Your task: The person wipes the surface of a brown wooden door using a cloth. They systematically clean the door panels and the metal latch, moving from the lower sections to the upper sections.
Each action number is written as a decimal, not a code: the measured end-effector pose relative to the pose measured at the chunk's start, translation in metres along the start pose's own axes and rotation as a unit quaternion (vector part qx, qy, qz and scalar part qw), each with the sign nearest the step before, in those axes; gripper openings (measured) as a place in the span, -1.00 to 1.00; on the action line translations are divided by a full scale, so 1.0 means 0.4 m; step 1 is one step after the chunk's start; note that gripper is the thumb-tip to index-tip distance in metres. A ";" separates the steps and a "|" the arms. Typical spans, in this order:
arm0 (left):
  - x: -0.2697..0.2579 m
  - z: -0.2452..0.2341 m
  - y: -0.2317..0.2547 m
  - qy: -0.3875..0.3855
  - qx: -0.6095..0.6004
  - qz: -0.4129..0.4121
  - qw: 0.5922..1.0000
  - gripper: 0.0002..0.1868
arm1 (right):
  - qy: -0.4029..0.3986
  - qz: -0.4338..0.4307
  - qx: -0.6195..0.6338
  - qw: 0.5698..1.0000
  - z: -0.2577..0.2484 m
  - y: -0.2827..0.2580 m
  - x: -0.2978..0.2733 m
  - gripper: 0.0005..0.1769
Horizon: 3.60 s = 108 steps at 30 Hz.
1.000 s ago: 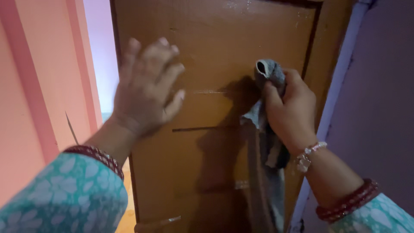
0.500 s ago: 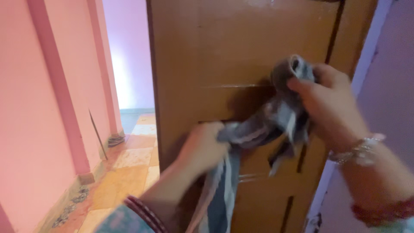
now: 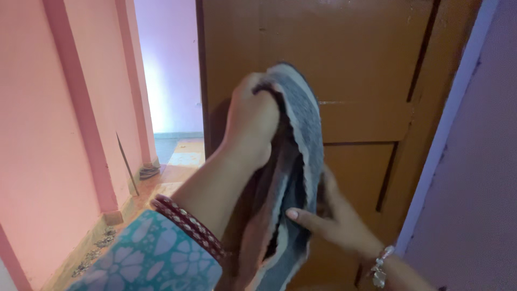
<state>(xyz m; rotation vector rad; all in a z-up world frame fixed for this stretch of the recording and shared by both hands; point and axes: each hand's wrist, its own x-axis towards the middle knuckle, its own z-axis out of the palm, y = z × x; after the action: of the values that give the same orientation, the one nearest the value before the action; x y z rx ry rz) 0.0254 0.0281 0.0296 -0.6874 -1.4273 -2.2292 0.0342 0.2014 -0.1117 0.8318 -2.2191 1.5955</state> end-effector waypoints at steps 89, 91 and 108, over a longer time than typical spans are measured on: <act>0.056 -0.356 0.036 -0.242 0.451 0.298 0.805 -0.37 | 0.400 -0.385 -0.120 0.823 0.159 -0.203 0.321 -0.55; 0.060 -0.359 0.031 -0.240 0.366 0.261 0.861 -0.33 | 0.402 -0.392 -0.220 0.797 0.204 -0.233 0.355 -0.43; 0.014 -0.361 0.076 -0.093 0.478 0.366 0.793 -0.55 | 0.009 -0.491 -0.531 0.691 0.336 0.320 0.091 -0.58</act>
<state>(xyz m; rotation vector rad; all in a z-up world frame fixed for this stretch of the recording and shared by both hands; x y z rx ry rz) 0.0117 -0.1165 0.0033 -0.8616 -1.7145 -0.6990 -0.0580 0.0940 -0.2373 1.1855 -1.6280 -0.2232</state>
